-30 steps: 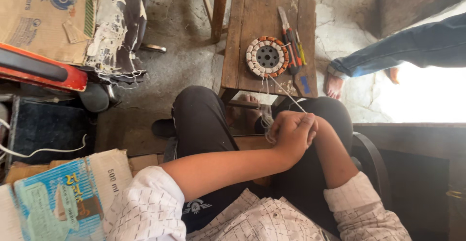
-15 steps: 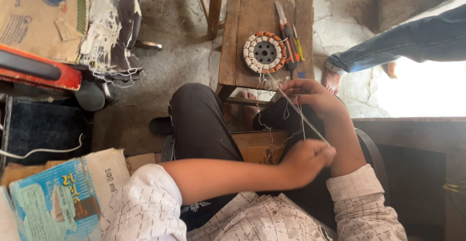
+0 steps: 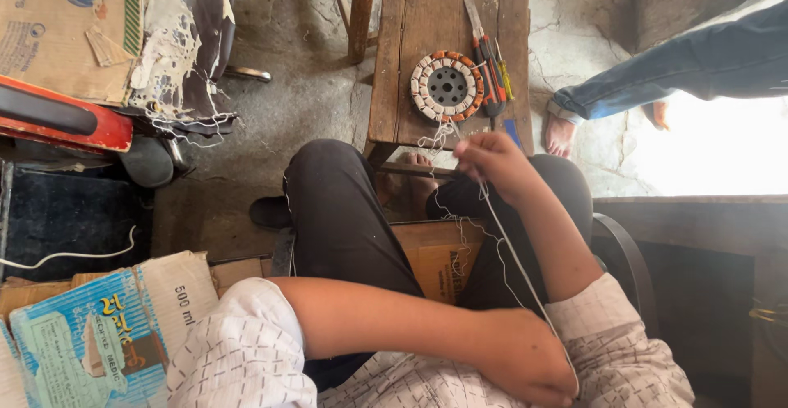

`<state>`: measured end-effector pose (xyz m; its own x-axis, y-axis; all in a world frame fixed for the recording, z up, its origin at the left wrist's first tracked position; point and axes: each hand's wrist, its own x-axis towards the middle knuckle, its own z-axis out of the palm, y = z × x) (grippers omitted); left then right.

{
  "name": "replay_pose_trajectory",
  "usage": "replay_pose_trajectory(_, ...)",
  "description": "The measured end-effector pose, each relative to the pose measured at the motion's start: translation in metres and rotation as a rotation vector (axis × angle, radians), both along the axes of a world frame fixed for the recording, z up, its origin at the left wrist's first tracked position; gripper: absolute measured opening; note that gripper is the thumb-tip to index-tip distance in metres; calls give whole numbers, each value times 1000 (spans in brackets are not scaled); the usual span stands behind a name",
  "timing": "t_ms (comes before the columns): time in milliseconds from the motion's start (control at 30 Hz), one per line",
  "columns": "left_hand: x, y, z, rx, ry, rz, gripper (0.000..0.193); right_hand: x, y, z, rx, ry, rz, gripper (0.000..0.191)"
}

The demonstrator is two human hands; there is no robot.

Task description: The person winds white wire around the slots of a circular motor stator placed on a small wooden stool. They use both hands to guide and secure the wire, occasionally using a yellow-handled screwdriver to adjust the winding.

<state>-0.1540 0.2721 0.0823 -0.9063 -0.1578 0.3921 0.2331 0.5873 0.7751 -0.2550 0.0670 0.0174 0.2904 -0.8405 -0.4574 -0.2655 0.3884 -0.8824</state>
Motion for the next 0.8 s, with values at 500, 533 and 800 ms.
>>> replay_pose_trajectory(500,2,-140,-53,1600,260,847,55,-57,80,200,-721,-974,792,37)
replay_pose_trajectory(533,10,-148,-44,1647,313,863,62,-54,82,207,-665,-915,965,39)
replay_pose_trajectory(800,33,-161,-17,1786,597,939,35,-54,89,227,-692,-915,978,29)
